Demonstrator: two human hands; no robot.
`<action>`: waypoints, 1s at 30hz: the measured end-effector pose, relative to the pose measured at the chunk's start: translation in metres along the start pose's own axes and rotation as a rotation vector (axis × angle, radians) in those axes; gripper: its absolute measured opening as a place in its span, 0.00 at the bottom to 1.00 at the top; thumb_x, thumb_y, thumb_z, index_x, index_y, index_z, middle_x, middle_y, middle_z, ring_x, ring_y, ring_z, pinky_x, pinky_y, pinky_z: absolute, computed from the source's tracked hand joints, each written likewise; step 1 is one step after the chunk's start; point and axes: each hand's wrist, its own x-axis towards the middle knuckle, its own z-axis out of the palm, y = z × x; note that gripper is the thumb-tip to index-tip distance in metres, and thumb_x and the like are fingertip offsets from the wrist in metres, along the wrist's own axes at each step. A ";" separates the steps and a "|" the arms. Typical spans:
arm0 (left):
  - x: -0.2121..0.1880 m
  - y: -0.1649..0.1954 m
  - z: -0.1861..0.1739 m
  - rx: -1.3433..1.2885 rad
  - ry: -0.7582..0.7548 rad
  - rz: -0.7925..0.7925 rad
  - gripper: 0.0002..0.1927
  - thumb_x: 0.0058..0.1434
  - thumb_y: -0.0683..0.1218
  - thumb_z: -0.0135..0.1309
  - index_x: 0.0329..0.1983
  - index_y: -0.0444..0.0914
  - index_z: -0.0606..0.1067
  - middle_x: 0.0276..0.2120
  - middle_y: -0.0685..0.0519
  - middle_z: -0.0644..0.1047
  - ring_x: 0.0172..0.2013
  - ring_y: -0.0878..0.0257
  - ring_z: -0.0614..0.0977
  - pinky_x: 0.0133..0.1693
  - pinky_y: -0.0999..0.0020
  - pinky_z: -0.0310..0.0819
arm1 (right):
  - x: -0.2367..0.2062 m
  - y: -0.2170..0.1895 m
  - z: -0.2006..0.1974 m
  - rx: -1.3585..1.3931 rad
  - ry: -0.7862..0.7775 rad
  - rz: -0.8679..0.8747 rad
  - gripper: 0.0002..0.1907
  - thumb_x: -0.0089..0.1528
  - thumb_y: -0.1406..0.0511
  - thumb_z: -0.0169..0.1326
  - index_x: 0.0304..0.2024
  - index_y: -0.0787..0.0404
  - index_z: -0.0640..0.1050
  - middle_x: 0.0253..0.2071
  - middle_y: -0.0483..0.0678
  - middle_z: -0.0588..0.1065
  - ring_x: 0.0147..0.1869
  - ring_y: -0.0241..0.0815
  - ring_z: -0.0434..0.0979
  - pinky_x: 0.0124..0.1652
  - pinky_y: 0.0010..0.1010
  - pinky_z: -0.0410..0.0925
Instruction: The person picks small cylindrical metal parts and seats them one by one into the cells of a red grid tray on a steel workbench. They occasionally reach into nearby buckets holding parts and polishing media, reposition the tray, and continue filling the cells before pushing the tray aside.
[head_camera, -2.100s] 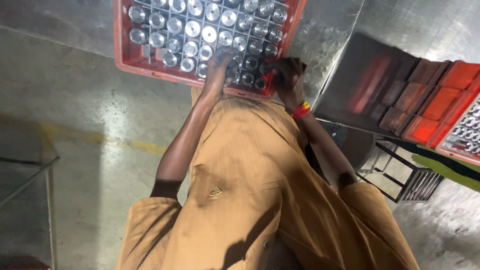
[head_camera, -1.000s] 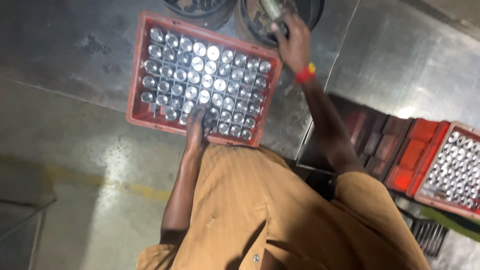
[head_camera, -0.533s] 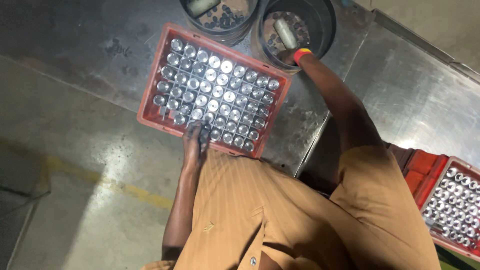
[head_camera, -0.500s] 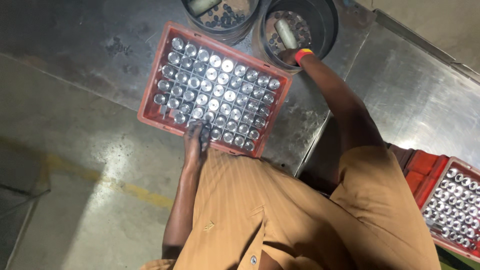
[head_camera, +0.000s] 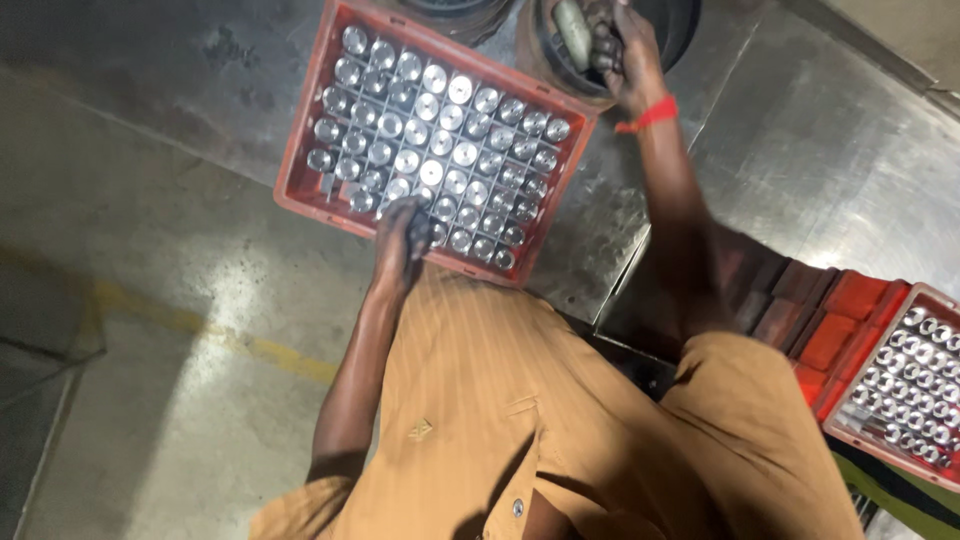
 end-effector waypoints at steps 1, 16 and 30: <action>0.004 -0.001 0.002 -0.014 -0.021 -0.018 0.09 0.74 0.45 0.52 0.49 0.33 0.72 0.24 0.59 0.66 0.19 0.74 0.64 0.17 0.78 0.52 | -0.015 0.014 0.007 0.042 -0.003 -0.040 0.13 0.73 0.56 0.52 0.43 0.60 0.76 0.30 0.42 0.72 0.26 0.28 0.66 0.26 0.20 0.58; 0.053 -0.004 0.006 -0.038 -0.651 0.200 0.26 0.71 0.60 0.48 0.61 0.36 0.71 0.57 0.46 0.76 0.59 0.52 0.76 0.62 0.57 0.70 | -0.127 0.232 0.143 -0.932 0.238 -0.567 0.08 0.63 0.64 0.62 0.42 0.61 0.79 0.41 0.50 0.79 0.38 0.47 0.76 0.38 0.40 0.68; 0.062 0.075 -0.043 0.004 -0.040 -0.328 0.10 0.71 0.54 0.50 0.41 0.43 0.70 0.28 0.58 0.75 0.19 0.71 0.69 0.18 0.78 0.53 | -0.097 0.231 0.128 -1.489 0.354 -0.588 0.09 0.57 0.66 0.67 0.38 0.61 0.83 0.41 0.54 0.82 0.43 0.56 0.80 0.46 0.44 0.71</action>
